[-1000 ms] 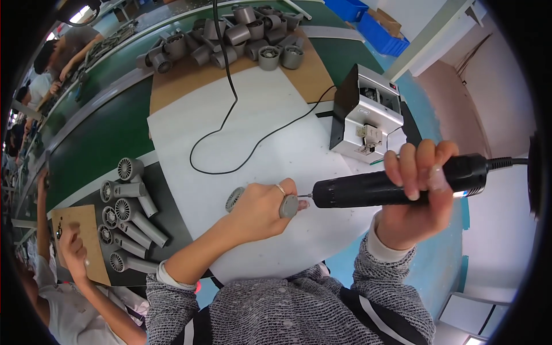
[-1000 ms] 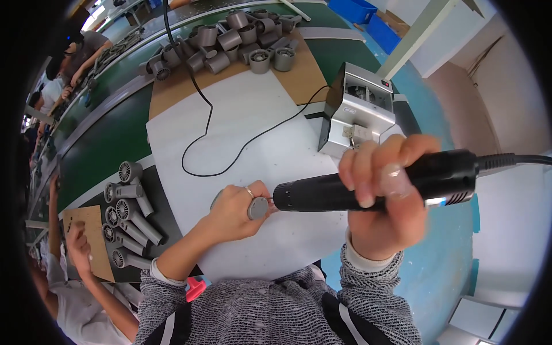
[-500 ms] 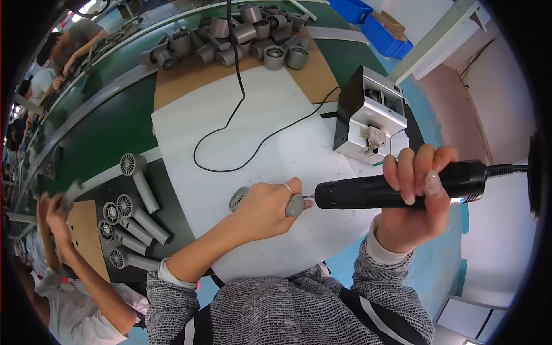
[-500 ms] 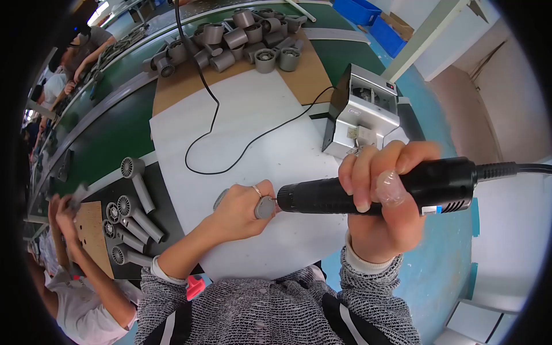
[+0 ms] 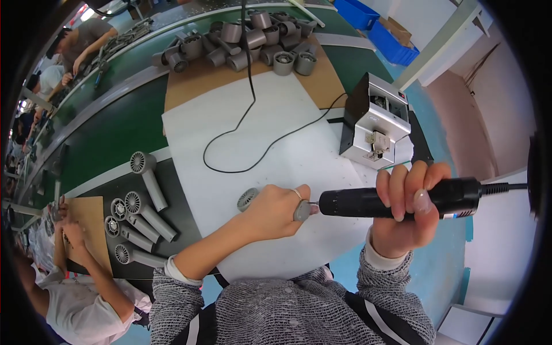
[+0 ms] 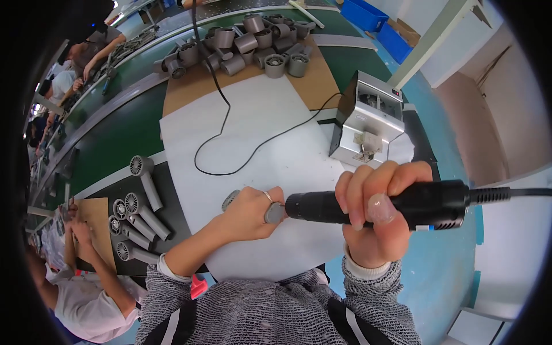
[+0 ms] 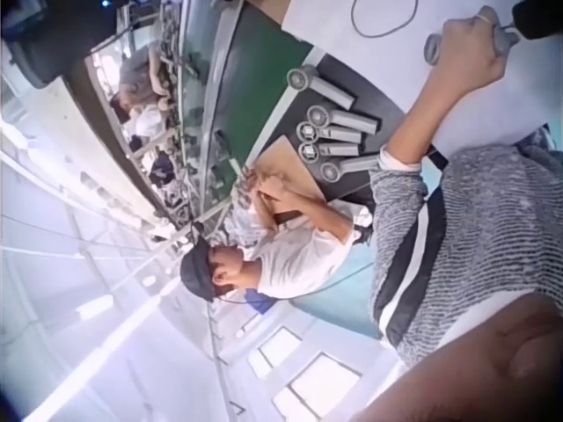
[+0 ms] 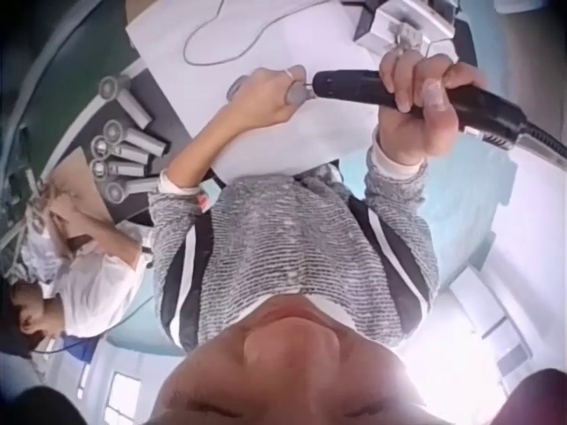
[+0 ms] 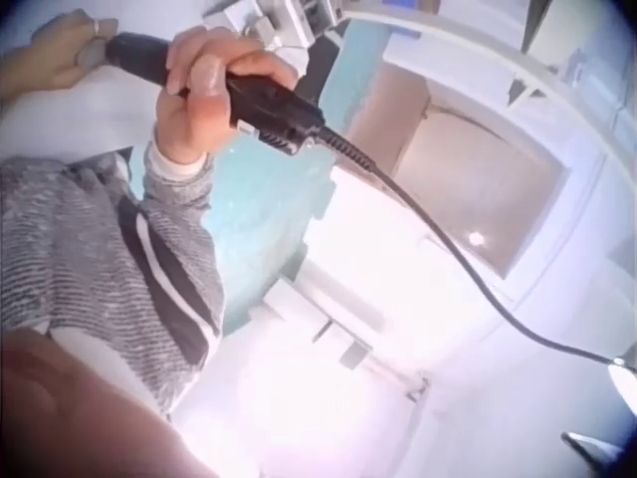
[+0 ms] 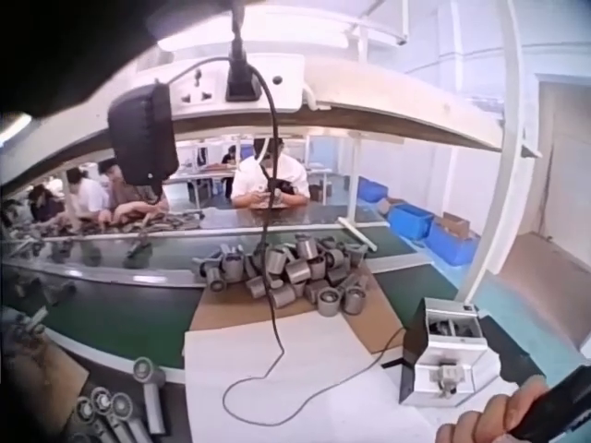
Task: The person assembles electronic components using an electric screwdriver at a manufacturing station.
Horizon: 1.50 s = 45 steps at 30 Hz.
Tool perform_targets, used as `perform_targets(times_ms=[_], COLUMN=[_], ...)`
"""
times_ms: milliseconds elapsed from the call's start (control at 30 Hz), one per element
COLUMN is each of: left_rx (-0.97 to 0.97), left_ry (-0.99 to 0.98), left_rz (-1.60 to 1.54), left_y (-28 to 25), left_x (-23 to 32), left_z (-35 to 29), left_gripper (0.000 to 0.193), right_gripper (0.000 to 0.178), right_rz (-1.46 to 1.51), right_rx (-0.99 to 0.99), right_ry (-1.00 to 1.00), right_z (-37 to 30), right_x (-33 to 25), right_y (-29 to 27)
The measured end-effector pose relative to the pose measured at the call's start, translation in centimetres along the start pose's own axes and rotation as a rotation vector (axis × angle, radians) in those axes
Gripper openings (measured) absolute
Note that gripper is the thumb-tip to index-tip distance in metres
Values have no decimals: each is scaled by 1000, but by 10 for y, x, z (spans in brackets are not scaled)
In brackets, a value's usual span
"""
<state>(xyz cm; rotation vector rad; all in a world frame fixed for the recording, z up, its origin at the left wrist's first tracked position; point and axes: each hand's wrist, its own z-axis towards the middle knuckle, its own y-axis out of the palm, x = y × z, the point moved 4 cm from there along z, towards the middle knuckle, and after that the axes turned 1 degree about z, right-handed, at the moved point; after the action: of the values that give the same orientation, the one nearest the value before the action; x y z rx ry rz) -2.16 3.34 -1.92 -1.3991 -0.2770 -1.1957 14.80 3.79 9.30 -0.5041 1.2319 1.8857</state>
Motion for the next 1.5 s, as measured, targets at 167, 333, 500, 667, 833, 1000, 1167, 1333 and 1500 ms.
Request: perform_targets(times_ms=[167, 333, 500, 667, 833, 1000, 1167, 1333, 1500], left_rx=[25, -132, -265, -263, 132, 497, 391, 923, 985], left_ry=[-2, 81, 59, -36, -62, -196, -537, -579, -148], left_rz=[43, 328, 830, 824, 743, 1001, 702, -362, -1110], left_y=[2, -18, -75, -133, -209, -278, -345, -305, -301], left_x=[3, -1, -61, -68, -130, -237, -339, -327, -261], left_z=[-3, -20, -77, -103, -12, 149, 162, 132, 53], left_gripper=[26, 46, 46, 55, 44, 60, 49, 37, 40], right_gripper=[25, 18, 18, 19, 19, 18, 21, 18, 16], right_rz=[10, -26, -41, -35, -139, -322, -380, -458, -430], right_rx=[-40, -149, -89, -97, -30, 92, 144, 177, 145], right_ry=[12, -85, -100, -43, -107, -183, -146, -232, -256], right_z=[1, 7, 17, 16, 22, 36, 50, 58, 79], right_x=[-2, -21, -30, -28, -39, -58, -53, -45, -22], right_y=[-2, -19, -50, -71, -97, -122, -116, -133, -124])
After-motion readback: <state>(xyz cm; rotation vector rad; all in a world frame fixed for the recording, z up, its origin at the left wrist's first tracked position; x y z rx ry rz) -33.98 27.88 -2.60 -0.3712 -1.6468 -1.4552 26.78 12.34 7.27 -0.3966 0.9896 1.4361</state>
